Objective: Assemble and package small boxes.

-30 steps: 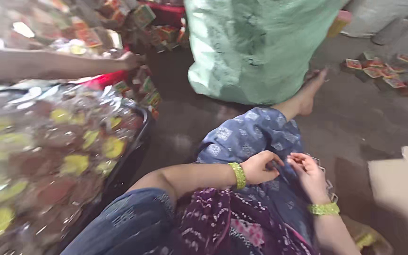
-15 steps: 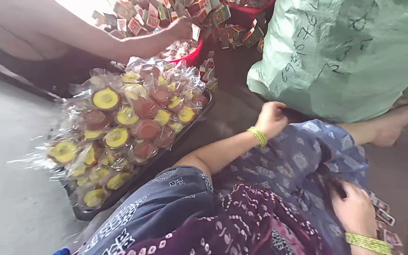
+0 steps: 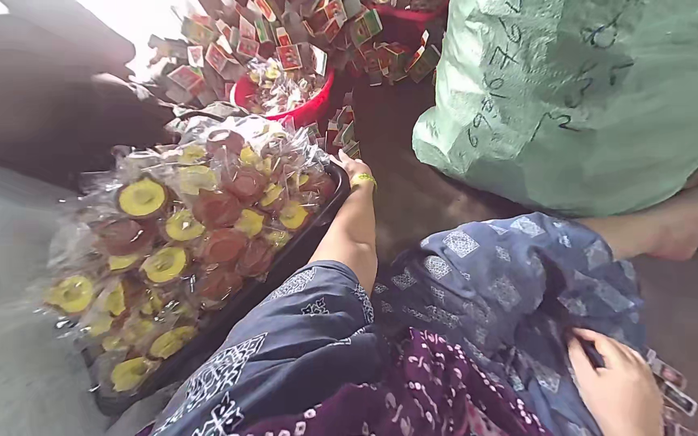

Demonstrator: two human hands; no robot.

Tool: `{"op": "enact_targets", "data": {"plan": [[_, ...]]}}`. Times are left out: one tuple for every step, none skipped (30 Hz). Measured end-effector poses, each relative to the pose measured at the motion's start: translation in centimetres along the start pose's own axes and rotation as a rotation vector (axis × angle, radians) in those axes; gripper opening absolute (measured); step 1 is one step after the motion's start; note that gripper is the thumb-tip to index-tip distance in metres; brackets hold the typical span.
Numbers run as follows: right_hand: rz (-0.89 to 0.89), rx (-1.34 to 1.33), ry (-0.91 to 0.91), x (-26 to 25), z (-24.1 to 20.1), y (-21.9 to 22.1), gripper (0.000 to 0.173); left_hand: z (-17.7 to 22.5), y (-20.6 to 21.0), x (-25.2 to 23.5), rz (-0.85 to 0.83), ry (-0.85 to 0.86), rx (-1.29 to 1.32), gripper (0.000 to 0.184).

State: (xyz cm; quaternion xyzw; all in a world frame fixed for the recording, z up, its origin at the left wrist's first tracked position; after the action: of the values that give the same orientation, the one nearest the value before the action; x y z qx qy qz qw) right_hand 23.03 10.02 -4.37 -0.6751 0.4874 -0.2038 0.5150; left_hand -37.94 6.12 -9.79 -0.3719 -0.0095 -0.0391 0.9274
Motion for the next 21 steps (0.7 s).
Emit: {"op": "enact_targets", "data": {"plan": [[-0.001,-0.002,0.001,0.0,0.2,0.0,0.028,0.3,0.0,-0.7,0.003,0.029,-0.032,0.054],[0.001,-0.005,-0.004,0.0,0.3,0.0,0.027,0.5,-0.1,-1.2,-0.006,0.052,-0.096,0.045],[0.003,-0.006,-0.009,0.0,0.4,-0.1,0.026,0.7,-0.3,-1.4,-0.021,0.065,-0.176,0.037],[0.004,-0.009,-0.012,-0.1,0.4,-0.2,0.026,0.9,-0.5,-1.3,-0.030,0.082,-0.256,0.033],[0.001,-0.013,-0.010,-0.1,0.4,-0.2,0.025,0.9,-0.8,-1.1,-0.039,0.098,-0.311,0.032],[-0.005,-0.020,-0.008,-0.2,0.5,-0.2,0.025,0.9,-0.9,-0.9,-0.045,0.114,-0.319,0.031],[-0.008,-0.026,-0.009,-0.2,0.5,-0.3,0.024,0.8,-0.8,-0.8,-0.052,0.136,-0.308,0.031],[-0.014,-0.031,-0.011,-0.3,0.5,-0.3,0.024,0.7,-0.7,-0.7,-0.053,0.156,-0.272,0.030],[-0.018,-0.034,-0.012,-0.3,0.6,-0.3,0.024,0.6,-0.4,-0.7,-0.052,0.176,-0.233,0.028],[-0.016,-0.035,-0.015,-0.3,0.6,-0.3,0.025,0.5,-0.2,-0.5,-0.057,0.200,-0.193,0.028],[-0.013,-0.036,-0.014,-0.3,0.7,-0.3,0.025,0.4,-0.1,-0.2,-0.065,0.233,-0.179,0.028],[-0.012,-0.036,-0.013,-0.2,0.8,-0.3,0.025,0.5,0.1,0.3,-0.084,0.278,-0.193,0.028],[-0.007,-0.034,-0.014,-0.1,0.8,-0.3,0.025,0.6,0.2,1.0,-0.113,0.336,-0.212,0.029],[-0.005,-0.033,-0.013,-0.1,0.7,-0.3,0.025,0.9,0.4,2.0,-0.141,0.398,-0.221,0.028],[-0.001,-0.033,-0.014,0.0,0.6,-0.4,0.026,1.2,0.7,3.4,-0.181,0.454,-0.220,0.027],[0.006,-0.033,-0.014,0.0,0.5,-0.5,0.026,1.5,1.0,5.1,-0.217,0.517,-0.222,0.027],[0.012,-0.037,-0.014,0.0,0.5,-0.5,0.026,1.7,1.4,7.0,-0.266,0.576,-0.218,0.027],[0.022,-0.036,-0.018,0.0,0.5,-0.5,0.027,1.9,1.8,9.0,-0.312,0.627,-0.206,0.026],[0.034,-0.035,-0.028,0.0,0.4,-0.5,0.028,2.1,2.1,11.1,-0.353,0.669,-0.179,0.025],[0.043,-0.032,-0.036,0.1,0.5,-0.4,0.029,2.3,2.4,13.2,-0.394,0.702,-0.148,0.024],[0.054,-0.026,-0.044,0.1,0.5,-0.4,0.030,2.5,2.7,15.3,-0.449,0.718,-0.117,0.022]]}}
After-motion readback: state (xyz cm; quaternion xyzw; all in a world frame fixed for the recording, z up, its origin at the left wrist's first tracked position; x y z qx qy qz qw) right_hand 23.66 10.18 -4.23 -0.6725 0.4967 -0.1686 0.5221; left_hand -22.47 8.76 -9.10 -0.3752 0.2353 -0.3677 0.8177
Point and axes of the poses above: each hand's wrist, its own x-axis away from the middle knuckle, its own y-axis out of the palm, z = x × y, the point moved 8 cm from there along -x, towards the middle knuckle, and after that the axes turned 2 degrees about y, right-handed, at the moved point
